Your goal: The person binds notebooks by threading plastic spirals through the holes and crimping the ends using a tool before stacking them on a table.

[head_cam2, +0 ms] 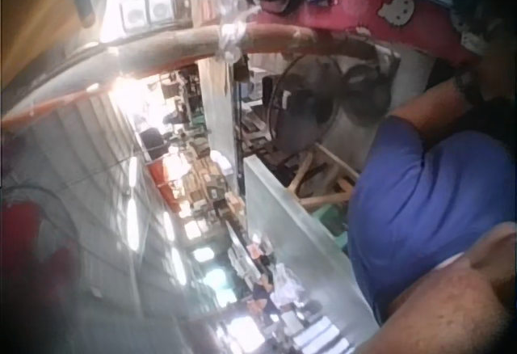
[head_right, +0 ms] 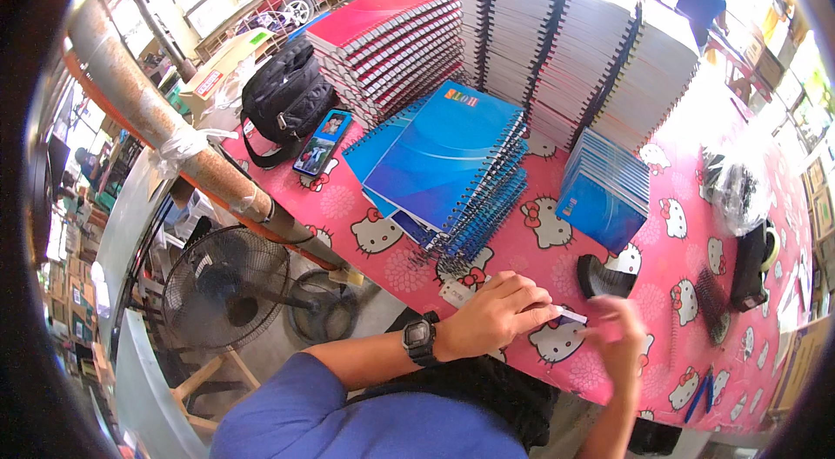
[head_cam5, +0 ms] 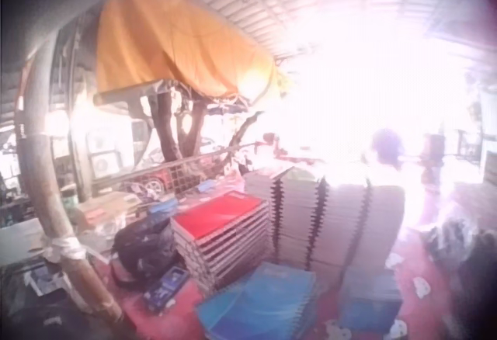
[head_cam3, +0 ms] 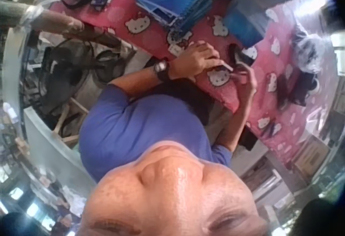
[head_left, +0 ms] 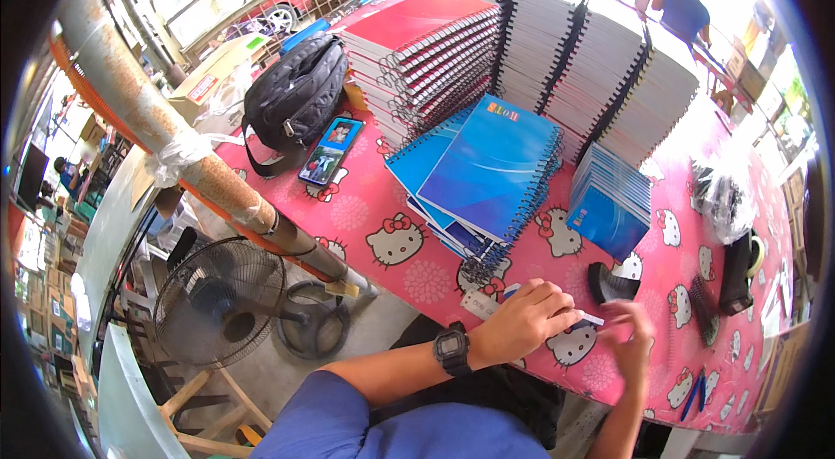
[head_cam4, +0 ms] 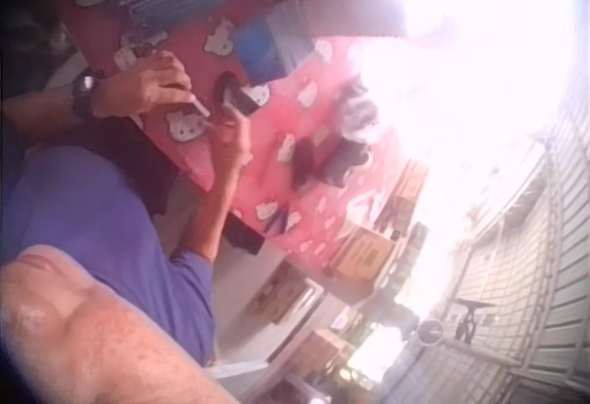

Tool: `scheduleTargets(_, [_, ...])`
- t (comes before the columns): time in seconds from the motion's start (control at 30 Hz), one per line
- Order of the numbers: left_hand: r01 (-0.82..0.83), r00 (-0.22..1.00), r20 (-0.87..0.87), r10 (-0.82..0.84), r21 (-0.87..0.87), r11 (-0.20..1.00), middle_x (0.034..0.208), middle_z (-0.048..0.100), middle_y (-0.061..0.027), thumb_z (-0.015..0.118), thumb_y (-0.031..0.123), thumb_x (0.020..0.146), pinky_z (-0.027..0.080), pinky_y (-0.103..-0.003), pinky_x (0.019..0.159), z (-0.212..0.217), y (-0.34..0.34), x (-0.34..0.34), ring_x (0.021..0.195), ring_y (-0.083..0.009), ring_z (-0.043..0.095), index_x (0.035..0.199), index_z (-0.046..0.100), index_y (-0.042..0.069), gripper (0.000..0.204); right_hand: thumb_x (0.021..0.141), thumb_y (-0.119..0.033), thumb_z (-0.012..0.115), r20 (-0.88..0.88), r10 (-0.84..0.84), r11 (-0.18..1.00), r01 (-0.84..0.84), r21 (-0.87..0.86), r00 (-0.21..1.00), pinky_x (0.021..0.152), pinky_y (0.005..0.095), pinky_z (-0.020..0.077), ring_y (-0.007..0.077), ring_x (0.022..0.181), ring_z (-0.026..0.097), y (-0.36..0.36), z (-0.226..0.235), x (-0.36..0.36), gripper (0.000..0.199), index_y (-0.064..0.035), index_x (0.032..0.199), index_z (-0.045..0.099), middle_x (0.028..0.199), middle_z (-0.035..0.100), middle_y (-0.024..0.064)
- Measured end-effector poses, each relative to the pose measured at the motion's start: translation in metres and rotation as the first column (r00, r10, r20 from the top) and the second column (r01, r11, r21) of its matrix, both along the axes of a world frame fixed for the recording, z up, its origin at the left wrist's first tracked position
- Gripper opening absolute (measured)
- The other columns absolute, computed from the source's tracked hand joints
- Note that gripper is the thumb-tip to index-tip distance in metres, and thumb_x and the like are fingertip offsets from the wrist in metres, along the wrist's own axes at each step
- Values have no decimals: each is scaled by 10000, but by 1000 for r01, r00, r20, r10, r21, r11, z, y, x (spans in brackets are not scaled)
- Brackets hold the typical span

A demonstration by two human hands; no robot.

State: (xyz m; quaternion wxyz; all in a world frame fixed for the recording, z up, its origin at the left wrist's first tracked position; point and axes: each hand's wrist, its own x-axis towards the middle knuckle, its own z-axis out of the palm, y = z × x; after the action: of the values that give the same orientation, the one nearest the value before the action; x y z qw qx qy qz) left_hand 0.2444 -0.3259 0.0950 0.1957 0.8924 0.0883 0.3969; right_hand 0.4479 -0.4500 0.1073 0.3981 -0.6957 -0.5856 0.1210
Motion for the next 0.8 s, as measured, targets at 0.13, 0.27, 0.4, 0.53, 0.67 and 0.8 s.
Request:
scheduleTargets(0.13, [106, 994, 14, -106, 22, 994, 1020, 578, -30, 603, 99, 762, 413, -349, 821, 7, 4, 13, 938, -192, 545, 1076, 655, 119, 318, 905, -288, 583, 372, -701, 713, 622, 325, 609, 778, 384, 489, 285, 906, 601, -71, -12, 145, 345, -5, 1102, 610, 1063, 635, 154])
scheduleTargets(0.27, [37, 998, -54, -35, 29, 999, 1058, 624, -40, 614, 102, 749, 405, -344, 774, 6, 7, 18, 871, -188, 566, 1043, 676, 126, 301, 822, -260, 657, 733, -576, 669, 724, 168, 362, 933, 415, 409, 329, 1059, 547, -96, -62, 197, 387, -39, 1134, 597, 1082, 615, 163])
scheduleTargets(0.4, [7, 1000, -22, -5, 89, 996, 943, 655, -7, 641, 67, 724, 404, -337, 744, 8, 9, 14, 834, -173, 577, 937, 715, 134, 236, 748, -199, 721, 671, -634, 593, 799, 103, 384, 859, 430, 412, 265, 978, 546, -71, -46, 180, 242, -123, 962, 637, 950, 601, 51])
scheduleTargets(0.53, [46, 998, -51, -41, 103, 994, 936, 642, 13, 685, 119, 735, 397, -321, 742, 7, 7, 24, 850, -154, 580, 947, 706, 136, 214, 772, -144, 692, 665, -530, 764, 636, 106, 527, 810, 421, 431, 257, 940, 552, -72, -42, 186, 181, -113, 940, 631, 923, 595, 48])
scheduleTargets(0.67, [47, 998, -37, -46, 38, 998, 878, 635, 6, 705, 69, 705, 391, -332, 710, 14, 4, 30, 798, -176, 570, 954, 708, 128, 256, 792, -104, 670, 589, -601, 768, 595, 237, 540, 785, 386, 463, 293, 901, 570, -78, -34, 199, 165, -54, 942, 621, 934, 620, 83])
scheduleTargets(0.8, [19, 998, -51, -19, 1, 1000, 862, 617, 13, 713, 87, 716, 376, -331, 708, 12, 6, 32, 797, -174, 559, 963, 711, 141, 253, 810, -49, 636, 464, -581, 804, 562, 197, 669, 788, 375, 466, 306, 887, 568, -63, -16, 185, 172, -25, 973, 585, 927, 603, 134])
